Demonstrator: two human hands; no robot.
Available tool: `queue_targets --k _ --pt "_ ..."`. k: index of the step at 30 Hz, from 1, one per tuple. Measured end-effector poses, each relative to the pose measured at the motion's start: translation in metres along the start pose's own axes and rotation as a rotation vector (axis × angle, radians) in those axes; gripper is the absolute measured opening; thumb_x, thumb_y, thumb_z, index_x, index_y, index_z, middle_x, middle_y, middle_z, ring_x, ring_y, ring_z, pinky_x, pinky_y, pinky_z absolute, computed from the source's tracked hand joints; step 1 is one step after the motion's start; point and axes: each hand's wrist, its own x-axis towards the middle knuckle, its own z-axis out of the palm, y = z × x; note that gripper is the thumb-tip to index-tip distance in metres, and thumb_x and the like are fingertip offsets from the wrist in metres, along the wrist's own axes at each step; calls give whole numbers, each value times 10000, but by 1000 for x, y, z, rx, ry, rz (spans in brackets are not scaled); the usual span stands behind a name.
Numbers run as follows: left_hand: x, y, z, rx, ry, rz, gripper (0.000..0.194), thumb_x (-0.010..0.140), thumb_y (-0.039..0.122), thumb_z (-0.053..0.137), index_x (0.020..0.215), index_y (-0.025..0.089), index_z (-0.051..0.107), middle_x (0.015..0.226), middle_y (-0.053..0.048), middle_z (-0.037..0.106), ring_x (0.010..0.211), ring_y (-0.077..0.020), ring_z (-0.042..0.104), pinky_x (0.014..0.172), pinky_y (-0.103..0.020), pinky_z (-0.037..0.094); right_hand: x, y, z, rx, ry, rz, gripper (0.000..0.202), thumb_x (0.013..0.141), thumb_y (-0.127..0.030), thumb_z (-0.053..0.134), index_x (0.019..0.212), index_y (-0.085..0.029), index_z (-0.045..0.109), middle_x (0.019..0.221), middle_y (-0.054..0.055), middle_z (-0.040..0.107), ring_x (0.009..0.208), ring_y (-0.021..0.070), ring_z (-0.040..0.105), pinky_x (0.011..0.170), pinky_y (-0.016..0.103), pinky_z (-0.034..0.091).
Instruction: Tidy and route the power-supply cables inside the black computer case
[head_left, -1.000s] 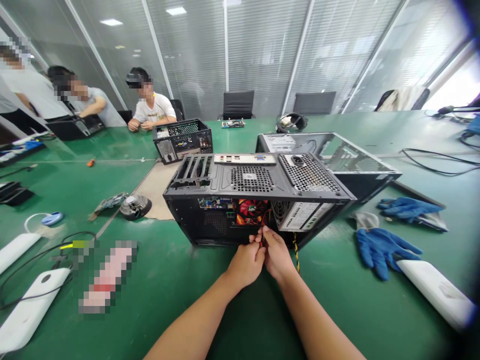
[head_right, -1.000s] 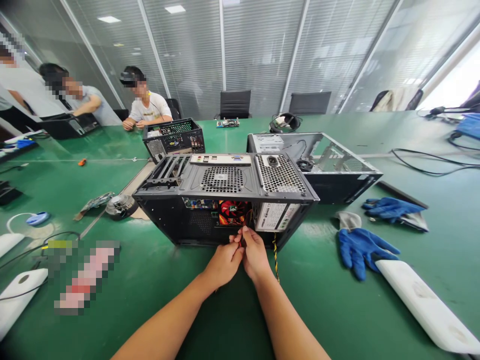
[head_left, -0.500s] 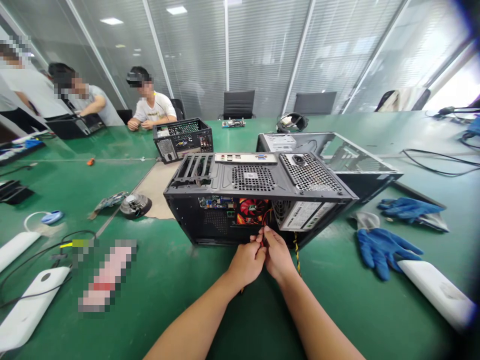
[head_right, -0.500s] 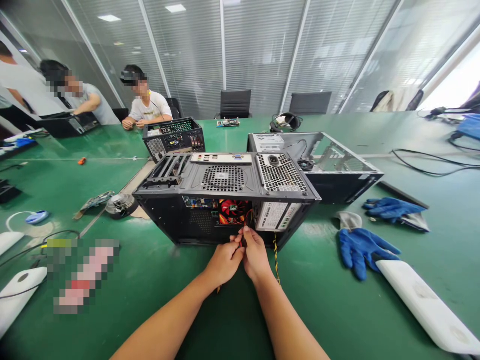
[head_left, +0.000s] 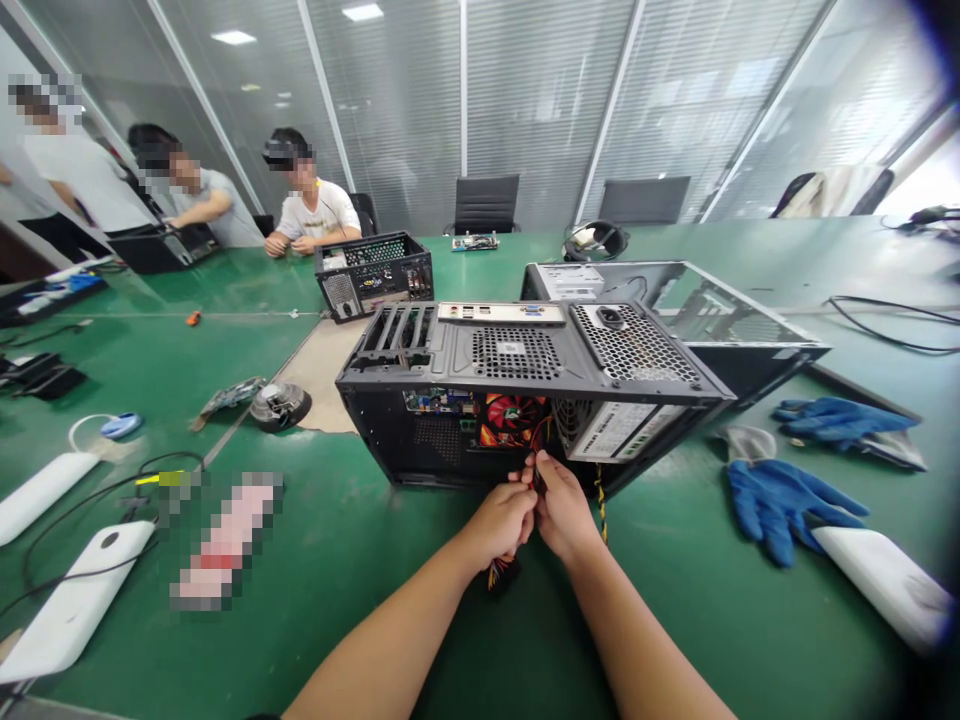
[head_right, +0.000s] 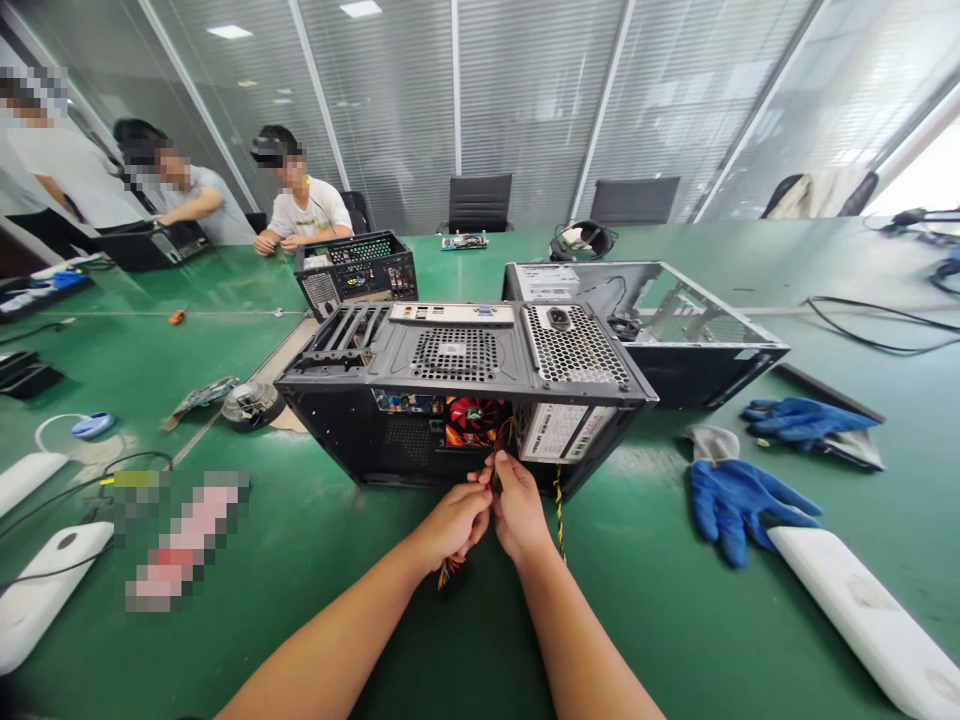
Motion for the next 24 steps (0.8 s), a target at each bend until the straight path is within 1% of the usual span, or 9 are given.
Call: queue_targets --k 4,7,9,12,14,18,21,24 --pt "1 1 0 93 28 65 286 847 293 354 588 183 400 398 58 385 337 -66 329 407 -206 266 0 1 0 26 25 -1 247 714 -443 660 704 -207 588 563 -25 541 641 170 603 585 281 466" --pt "2 -1 -1 164 28 97 253 834 286 393 605 178 406 430 57 395 389 -69 349 434 -208 263 0 1 0 38 36 -11 242 721 -437 656 703 -206 587 557 -27 532 643 169 602 585 280 467" --pt "2 -1 -1 171 22 99 250 834 292 399 614 174 422 444 53 402 406 -74 360 440 -213 261 0 2 0 39 37 -16 244 718 -441 656 708 -207 585 557 -27 532 636 168 601 585 282 467" --pt "1 -1 0 127 9 77 250 840 307 396 632 173 434 439 55 397 400 -77 360 431 -215 262 1 2 -1 15 46 -14 265 699 -459 665 711 -210 577 563 -24 538 625 172 599 577 285 466" --pt "0 0 1 74 3 55 256 845 314 389 630 178 416 422 63 386 368 -69 336 413 -208 258 1 1 -1 2 45 -9 275 687 -466 672 708 -211 571 568 -23 538 628 176 599 568 286 466" --pt "-1 1 0 -20 -31 18 368 869 389 315 576 180 394 387 63 363 295 -55 288 360 -200 229 0 0 0 10 17 -12 278 691 -471 666 702 -213 564 572 -24 535 640 175 599 570 285 465" --pt "-2 2 -1 2 -49 0 436 873 413 280 524 175 389 383 50 370 284 -50 285 351 -197 224 -2 -1 2 -8 16 -15 284 690 -482 661 699 -218 559 566 -27 536 640 175 600 577 287 465" --pt "-1 2 0 83 -8 32 370 867 351 314 551 177 400 395 47 387 326 -63 336 390 -198 273 -3 -2 4 -15 32 -17 276 686 -471 670 692 -220 556 546 -31 533 638 180 606 583 294 470"
